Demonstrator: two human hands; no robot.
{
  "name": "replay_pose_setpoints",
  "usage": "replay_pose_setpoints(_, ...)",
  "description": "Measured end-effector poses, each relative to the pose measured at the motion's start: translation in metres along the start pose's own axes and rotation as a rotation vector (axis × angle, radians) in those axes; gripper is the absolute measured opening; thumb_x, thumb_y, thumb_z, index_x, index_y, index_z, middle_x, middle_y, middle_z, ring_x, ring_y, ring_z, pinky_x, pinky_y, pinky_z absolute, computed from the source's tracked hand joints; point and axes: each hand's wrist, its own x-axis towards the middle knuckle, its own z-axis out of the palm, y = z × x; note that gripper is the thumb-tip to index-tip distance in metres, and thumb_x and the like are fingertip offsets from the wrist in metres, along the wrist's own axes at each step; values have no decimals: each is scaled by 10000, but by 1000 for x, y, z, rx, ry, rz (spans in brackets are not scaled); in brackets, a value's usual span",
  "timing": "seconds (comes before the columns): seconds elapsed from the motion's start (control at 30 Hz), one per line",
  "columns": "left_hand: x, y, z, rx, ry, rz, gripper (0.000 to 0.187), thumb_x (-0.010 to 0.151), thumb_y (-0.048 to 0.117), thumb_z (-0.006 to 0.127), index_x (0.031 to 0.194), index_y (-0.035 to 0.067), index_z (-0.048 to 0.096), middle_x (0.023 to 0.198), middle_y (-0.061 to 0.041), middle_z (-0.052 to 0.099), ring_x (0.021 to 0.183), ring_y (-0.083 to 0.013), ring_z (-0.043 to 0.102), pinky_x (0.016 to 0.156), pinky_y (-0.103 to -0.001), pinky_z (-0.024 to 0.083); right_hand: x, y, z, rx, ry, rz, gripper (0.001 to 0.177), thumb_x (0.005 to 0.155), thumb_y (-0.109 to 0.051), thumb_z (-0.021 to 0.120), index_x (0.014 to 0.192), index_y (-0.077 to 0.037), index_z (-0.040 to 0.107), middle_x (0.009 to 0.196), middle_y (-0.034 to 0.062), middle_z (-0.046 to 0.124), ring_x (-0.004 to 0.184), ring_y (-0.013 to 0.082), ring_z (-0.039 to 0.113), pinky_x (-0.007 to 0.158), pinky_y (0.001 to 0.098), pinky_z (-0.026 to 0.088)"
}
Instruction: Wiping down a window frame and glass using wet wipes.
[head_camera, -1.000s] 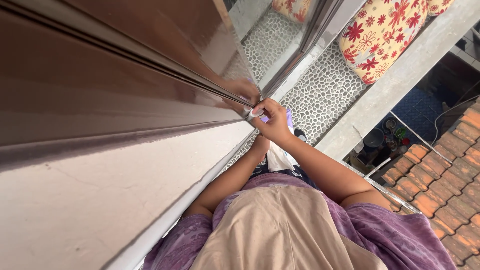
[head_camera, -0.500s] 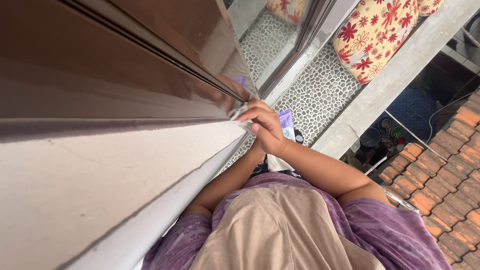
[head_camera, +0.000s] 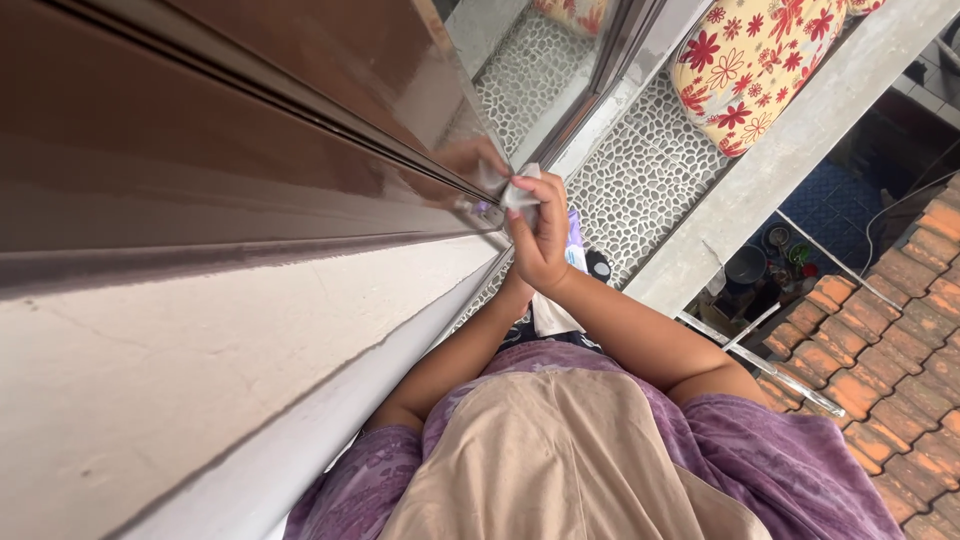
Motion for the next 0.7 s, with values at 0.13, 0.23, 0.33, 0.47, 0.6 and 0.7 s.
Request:
replay_pose_setpoints(0.13,-13,39,15,56,19,110,759,1044,479,350,1637,100,64,1704,-84,133,1566,-205,140,1237,-376,183,-14,16,1,-100,-31,61,462,1075,-176,476,1500,-8,405,1454,198,441,1363,309,434,1203,387,314)
replay_pose_setpoints(0.23,-4,53,40,-58,38,532,828,1068,563,286,1652,27,46,1747,-115,58,1619,-207,58,1303,-366,85,-14,14,5,-44,-93,94,632,1120,-363,348,1605,32,257,1618,253,332,1540,362,307,1302,419,201)
replay_pose_setpoints(0.33,-20,87,62,-205,-29,1040,940,1071,628,304,1651,-64,40,1770,-143,5,1665,-192,1,1367,-352,-8,-5,-11,9,52,-154,-6,807,1106,-543,229,1636,60,151,1687,266,217,1615,359,198,1329,406,128)
replay_pose_setpoints(0.47,-16,118,85,-810,-462,1250,1081,981,723,315,1599,-117,30,1729,-170,54,1612,-213,61,1300,-358,4,21,-42,4,81,-251,-218,1043,1018,-749,120,1630,94,73,1708,279,123,1641,348,138,1324,378,100)
replay_pose_setpoints(0.6,-37,135,80,-226,-23,1318,1037,1013,684,409,1680,-41,86,1627,-104,306,1477,-149,298,1304,-293,115,7,-6,-3,-30,-339,-243,1190,942,-840,123,1612,141,67,1557,264,281,1442,311,294,1239,365,227)
replay_pose_setpoints(0.7,-40,131,84,-210,-34,1197,1003,1018,659,410,1674,-25,81,1633,-101,291,1485,-151,287,1297,-303,133,-9,17,-7,-160,-404,-165,1238,917,-857,168,1593,176,67,1323,243,453,1176,306,465,1120,391,368)
